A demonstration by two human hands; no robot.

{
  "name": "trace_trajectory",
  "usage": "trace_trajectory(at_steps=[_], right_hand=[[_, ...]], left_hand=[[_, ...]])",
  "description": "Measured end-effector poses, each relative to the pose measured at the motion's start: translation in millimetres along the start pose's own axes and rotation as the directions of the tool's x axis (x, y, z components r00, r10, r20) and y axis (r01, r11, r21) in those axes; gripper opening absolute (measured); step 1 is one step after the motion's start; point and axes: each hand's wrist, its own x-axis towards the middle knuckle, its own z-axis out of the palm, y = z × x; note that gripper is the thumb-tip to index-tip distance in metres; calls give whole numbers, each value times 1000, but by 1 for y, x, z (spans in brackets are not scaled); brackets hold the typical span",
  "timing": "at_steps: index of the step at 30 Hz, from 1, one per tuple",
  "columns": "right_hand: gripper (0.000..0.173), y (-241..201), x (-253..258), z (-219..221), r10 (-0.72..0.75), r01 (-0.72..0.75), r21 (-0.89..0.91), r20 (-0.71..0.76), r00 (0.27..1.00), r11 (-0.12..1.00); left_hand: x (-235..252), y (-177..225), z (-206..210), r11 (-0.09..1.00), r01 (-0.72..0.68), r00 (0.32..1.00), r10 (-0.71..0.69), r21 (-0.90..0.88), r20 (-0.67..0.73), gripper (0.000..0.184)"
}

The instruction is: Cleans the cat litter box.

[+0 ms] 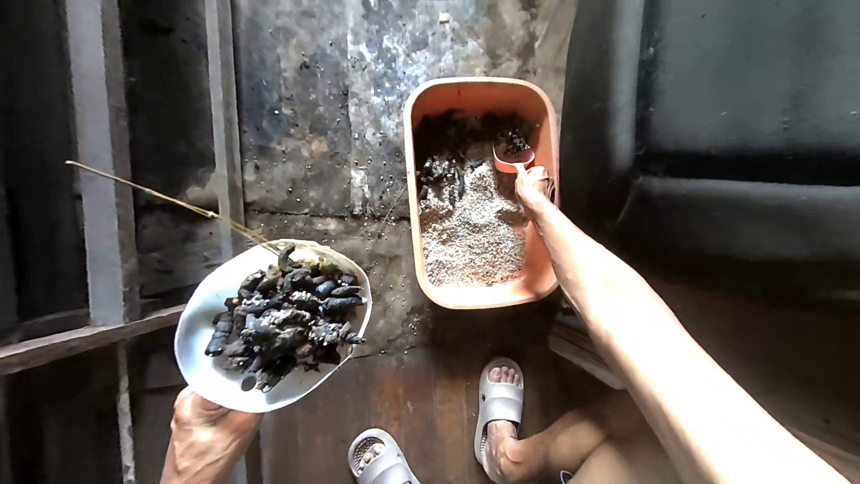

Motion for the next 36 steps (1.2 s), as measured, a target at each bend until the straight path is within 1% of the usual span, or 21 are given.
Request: trace_trajectory(at_steps=[2, 6, 9, 13, 16, 19, 21, 23, 25, 28, 32, 36], right_hand=[[48, 1, 0, 2, 2, -2, -1, -7, 1000, 1000], [39, 9, -10, 0, -39, 39, 0, 49, 998, 999], [37, 17, -20, 7, -54, 54, 53, 7, 999, 997], [36, 29, -41, 13, -84, 87, 120, -33, 996, 989], [35, 38, -64, 17, -102, 109, 149, -55, 993, 983], [34, 51, -91, 22, -117, 130, 181, -85, 990, 975], [33, 59, -113, 24, -137, 160, 221, -116, 984, 962], [33, 67, -146, 21, -207, 239, 280, -139, 969, 930], [34, 71, -169, 17, -223, 262, 306, -159, 962, 915], [34, 79, -184, 21, -174, 226, 314, -187, 967, 922], [34, 87, -185, 25, -82, 121, 235, -167, 983, 964], [33, 98, -201, 23, -115, 148, 198, -169, 979, 969]], left_hand=[[-5, 5, -6, 999, 33, 999, -33, 21, 5, 34], [-2, 3, -7, 998, 46, 999, -45, 36, -20, 32], [10, -1, 2, 999, 35, 998, -34, 24, -44, 32], [35, -1, 11, 1000, 1, 1000, -2, -12, -13, 28], [53, 4, 19, 999, 36, 998, -35, -19, 43, 25], [67, 1, 29, 997, 71, 994, -69, -18, 84, 20], [73, 1, 34, 997, 73, 992, -70, -27, 107, 17], [77, 0, 39, 995, 68, 991, -59, -73, 120, 14], [80, -3, 42, 989, 64, 989, -45, -132, 140, 12], [82, -3, 44, 986, 63, 987, -39, -153, 155, 12], [84, -3, 44, 983, 73, 983, -42, -171, 180, 12], [89, -9, 46, 981, 61, 983, -26, -186, 184, 14]])
